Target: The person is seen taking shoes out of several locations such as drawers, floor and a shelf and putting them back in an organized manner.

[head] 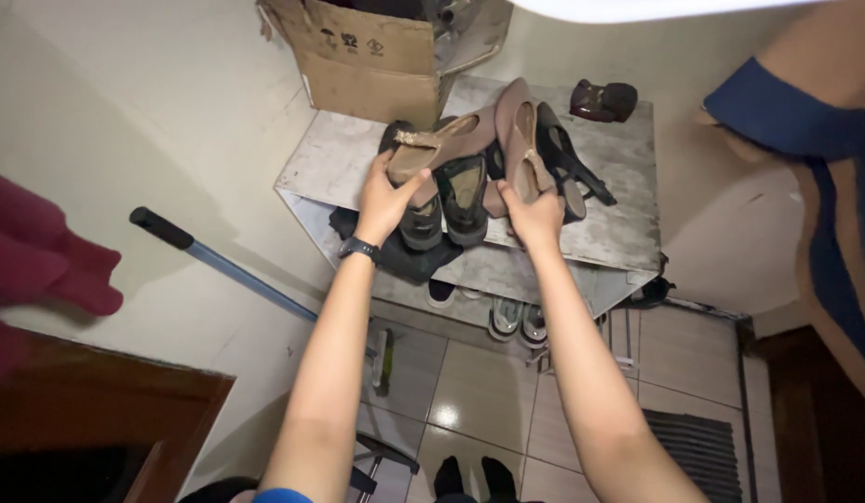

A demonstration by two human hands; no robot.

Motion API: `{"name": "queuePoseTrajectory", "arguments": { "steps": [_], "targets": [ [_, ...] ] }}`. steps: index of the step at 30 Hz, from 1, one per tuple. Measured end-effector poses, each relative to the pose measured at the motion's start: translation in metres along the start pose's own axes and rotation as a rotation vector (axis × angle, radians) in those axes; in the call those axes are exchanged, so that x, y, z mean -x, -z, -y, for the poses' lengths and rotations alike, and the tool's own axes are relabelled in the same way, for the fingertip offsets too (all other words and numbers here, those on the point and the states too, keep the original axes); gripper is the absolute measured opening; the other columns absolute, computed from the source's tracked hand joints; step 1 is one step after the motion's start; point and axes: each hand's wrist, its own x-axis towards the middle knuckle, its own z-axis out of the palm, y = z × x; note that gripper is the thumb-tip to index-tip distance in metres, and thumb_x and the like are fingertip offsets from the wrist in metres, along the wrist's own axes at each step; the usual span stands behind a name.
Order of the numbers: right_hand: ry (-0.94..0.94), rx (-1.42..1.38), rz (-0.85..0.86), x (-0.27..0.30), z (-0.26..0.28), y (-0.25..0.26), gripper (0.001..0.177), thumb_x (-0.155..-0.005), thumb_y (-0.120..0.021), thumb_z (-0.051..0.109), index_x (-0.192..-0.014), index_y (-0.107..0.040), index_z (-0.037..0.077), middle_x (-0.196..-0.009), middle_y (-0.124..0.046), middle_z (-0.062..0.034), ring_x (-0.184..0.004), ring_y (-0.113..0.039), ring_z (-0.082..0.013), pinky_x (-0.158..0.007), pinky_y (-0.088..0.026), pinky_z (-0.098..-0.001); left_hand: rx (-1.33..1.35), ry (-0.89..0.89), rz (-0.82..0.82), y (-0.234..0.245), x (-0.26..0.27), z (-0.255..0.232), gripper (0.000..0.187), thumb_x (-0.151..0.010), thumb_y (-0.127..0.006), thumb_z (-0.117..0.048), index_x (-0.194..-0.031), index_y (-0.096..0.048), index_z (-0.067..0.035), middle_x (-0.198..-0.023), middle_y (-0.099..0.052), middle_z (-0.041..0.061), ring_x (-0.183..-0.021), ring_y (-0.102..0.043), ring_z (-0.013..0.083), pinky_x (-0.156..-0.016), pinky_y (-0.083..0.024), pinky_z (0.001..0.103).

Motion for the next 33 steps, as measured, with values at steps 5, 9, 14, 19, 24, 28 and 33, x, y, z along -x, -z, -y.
{"name": "queuePoseTrajectory", "arguments": {
  "steps": [5,9,14,19,24,28,33],
  "targets": [
    [0.514,0.052,-0.272,-0.084,-0.112,-0.032,0.068,-0.081,-0.090,0.045,-0.126,-0.064,0.001,-0.105,-0.073,-0.0205,-0.077,-0.072,-0.0279,-0.061,-0.060,-0.0383,0.237,0.081,0.023,-0.016,-0.010,-0.004,0.077,-0.081,-0.088,-0.034,-0.135,-0.050,0.007,-0.128,-0.067,0.018,-0.117,-0.065,0.0224,-0.100,-0.052,0.032],
    [0.235,-0.287,-0.152,-0.045,-0.042,-0.015,0.062,-0.079,-0.086,0.035,-0.112,-0.058,-0.010,-0.097,-0.067,-0.0125,-0.066,-0.068,-0.0180,-0.051,-0.059,-0.0367,0.363,0.069,-0.020,-0.030,-0.016,0.008,0.065,-0.080,-0.089,-0.026,-0.126,-0.057,0.005,-0.119,-0.071,0.015,-0.108,-0.068,0.0192,-0.094,-0.055,0.031],
    [0.266,-0.217,-0.280,-0.051,-0.062,-0.013,0.052,-0.075,-0.091,0.031,-0.095,-0.059,-0.006,-0.090,-0.064,-0.0098,-0.075,-0.063,-0.0196,-0.067,-0.056,-0.0389,0.285,0.071,-0.083,-0.038,-0.014,0.014,0.057,-0.081,-0.090,-0.020,-0.124,-0.058,0.001,-0.114,-0.074,0.012,-0.103,-0.071,0.0191,-0.092,-0.057,0.031],
    [0.468,-0.188,-0.397,-0.051,-0.076,-0.015,0.044,-0.078,-0.092,0.030,-0.092,-0.065,-0.001,-0.087,-0.063,-0.0082,-0.078,-0.058,-0.0172,-0.073,-0.050,-0.0316,0.170,-0.007,-0.156,-0.025,0.002,-0.023,0.059,-0.079,-0.091,-0.015,-0.126,-0.057,0.000,-0.115,-0.073,0.013,-0.106,-0.072,0.0211,-0.095,-0.057,0.033],
    [0.617,-0.138,-0.449,-0.037,-0.082,-0.007,0.039,-0.082,-0.095,0.026,-0.087,-0.066,0.000,-0.096,-0.064,-0.0117,-0.092,-0.058,-0.0211,-0.083,-0.047,-0.0334,0.160,-0.151,-0.245,-0.010,0.025,-0.038,0.067,-0.078,-0.090,-0.013,-0.133,-0.054,0.000,-0.128,-0.067,0.016,-0.119,-0.066,0.0252,-0.104,-0.053,0.037],
    [0.444,-0.322,-0.327,-0.007,-0.082,0.007,0.039,-0.083,-0.094,0.026,-0.091,-0.063,0.003,-0.097,-0.061,-0.0079,-0.089,-0.055,-0.0177,-0.080,-0.047,-0.0293,0.059,-0.176,-0.290,0.009,0.052,-0.054,0.069,-0.075,-0.093,-0.013,-0.132,-0.055,0.000,-0.124,-0.068,0.016,-0.116,-0.066,0.0268,-0.104,-0.052,0.038],
    [0.592,-0.148,-0.425,0.052,-0.063,0.030,0.035,-0.079,-0.097,0.014,-0.093,-0.067,0.002,-0.107,-0.054,-0.0099,-0.089,-0.054,-0.0235,-0.081,-0.048,-0.0336,0.004,-0.203,-0.397,0.031,0.095,-0.069,0.070,-0.076,-0.091,-0.011,-0.135,-0.055,0.000,-0.129,-0.065,0.017,-0.119,-0.064,0.0297,-0.105,-0.052,0.040]
  ]
}}
